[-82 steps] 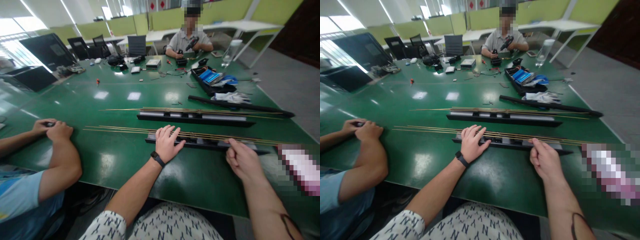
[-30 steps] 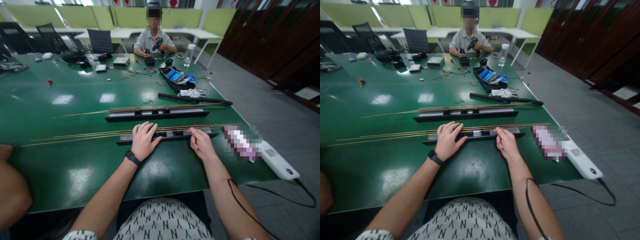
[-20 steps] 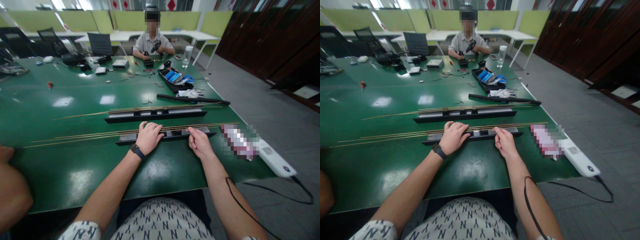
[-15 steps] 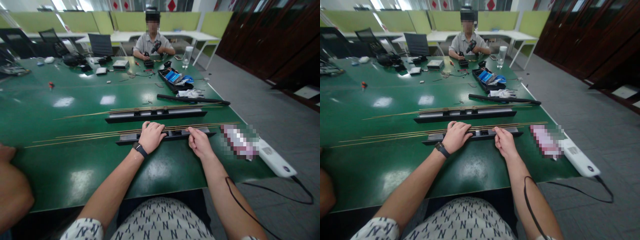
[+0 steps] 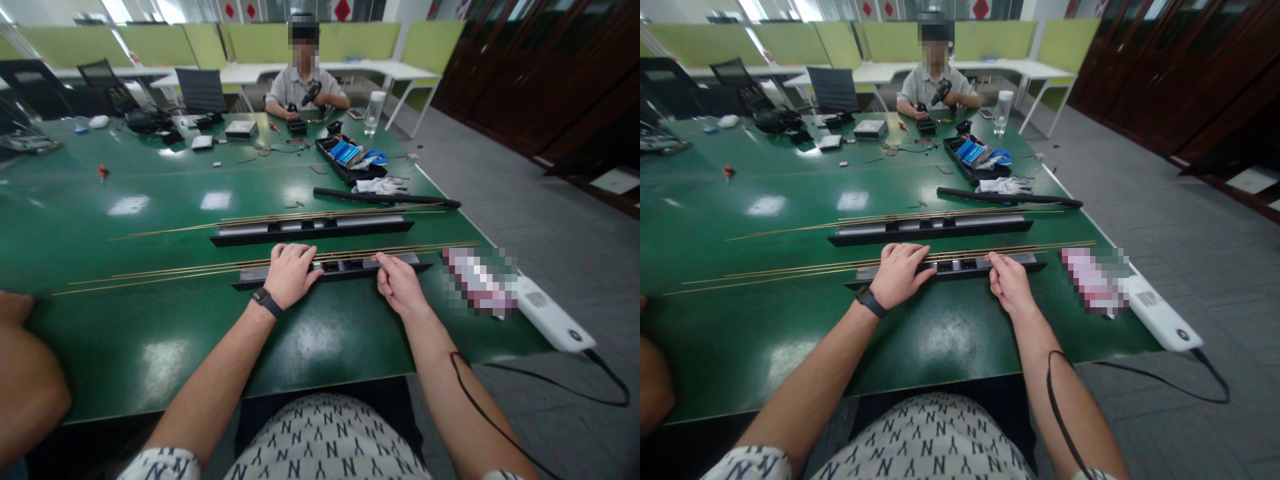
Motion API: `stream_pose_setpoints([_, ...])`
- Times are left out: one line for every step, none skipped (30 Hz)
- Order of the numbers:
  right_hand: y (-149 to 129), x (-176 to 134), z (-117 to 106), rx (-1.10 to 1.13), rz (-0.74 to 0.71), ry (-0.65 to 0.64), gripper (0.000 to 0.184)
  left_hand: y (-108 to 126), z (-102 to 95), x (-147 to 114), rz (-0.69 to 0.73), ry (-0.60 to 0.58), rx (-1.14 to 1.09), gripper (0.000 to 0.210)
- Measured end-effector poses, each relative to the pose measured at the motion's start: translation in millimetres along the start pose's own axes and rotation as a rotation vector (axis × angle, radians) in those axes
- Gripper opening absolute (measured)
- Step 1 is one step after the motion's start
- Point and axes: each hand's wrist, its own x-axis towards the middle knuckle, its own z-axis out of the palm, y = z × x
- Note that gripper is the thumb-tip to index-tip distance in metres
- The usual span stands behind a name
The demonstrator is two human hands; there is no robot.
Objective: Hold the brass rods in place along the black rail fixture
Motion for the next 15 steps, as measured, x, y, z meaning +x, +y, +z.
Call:
stream_pose_setpoints([0, 0, 0, -0.003, 0.001, 0.001, 0.040, 0, 0.0, 1, 0.000, -0.004, -0.006, 0.042])
stream_pose_setpoints([0, 0, 0, -0.006, 0.001, 0.001, 0.040, 2, 0.4, 2, 0.003, -0.008, -0.011, 0.042])
stream_pose_setpoints([0, 0, 0, -0.007, 0.002, 0.000, 0.040, 3, 1.1, 4, 0.007, -0.013, -0.016, 0.042])
stream_pose_setpoints([0, 0, 0, -0.009, 0.003, 0.000, 0.040, 5, 1.9, 6, 0.013, -0.015, -0.021, 0.040])
stream_pose_setpoints([0, 0, 0, -0.009, 0.003, -0.001, 0.041, 8, 2.8, 9, 0.018, -0.015, -0.025, 0.038])
stream_pose_setpoints([0, 0, 0, -0.009, 0.002, -0.002, 0.041, 10, 3.7, 11, 0.021, -0.013, -0.030, 0.035])
stream_pose_setpoints([0, 1, -1, -0.008, 0.001, -0.002, 0.041, 12, 4.4, 14, 0.023, -0.011, -0.035, 0.032])
stream_pose_setpoints([1, 1, -1, -0.006, 0.001, -0.002, 0.042, 14, 5.0, 16, 0.024, -0.013, -0.038, 0.030])
stream_pose_setpoints([1, 1, -1, -0.004, 0.001, -0.001, 0.042, 16, 5.4, 18, 0.025, -0.017, -0.039, 0.028])
stream_pose_setpoints([2, 1, -1, -0.002, 0.001, 0.000, 0.042, 17, 5.8, 19, 0.025, -0.022, -0.039, 0.027])
stream_pose_setpoints([2, 2, -1, -0.001, 0.000, 0.001, 0.042, 18, 6.0, 20, 0.025, -0.028, -0.039, 0.027])
stream_pose_setpoints([2, 2, -2, -0.002, -0.001, 0.001, 0.042, 19, 6.3, 21, 0.025, -0.032, -0.040, 0.027])
stream_pose_setpoints([2, 2, -1, -0.003, -0.004, 0.001, 0.042, 19, 6.6, 21, 0.026, -0.033, -0.041, 0.028])
stream_pose_setpoints([2, 2, -1, -0.004, -0.006, 0.002, 0.042, 19, 6.9, 22, 0.027, -0.033, -0.043, 0.028])
stream_pose_setpoints([2, 2, -1, -0.005, -0.007, 0.002, 0.042, 19, 7.4, 22, 0.028, -0.032, -0.045, 0.028])
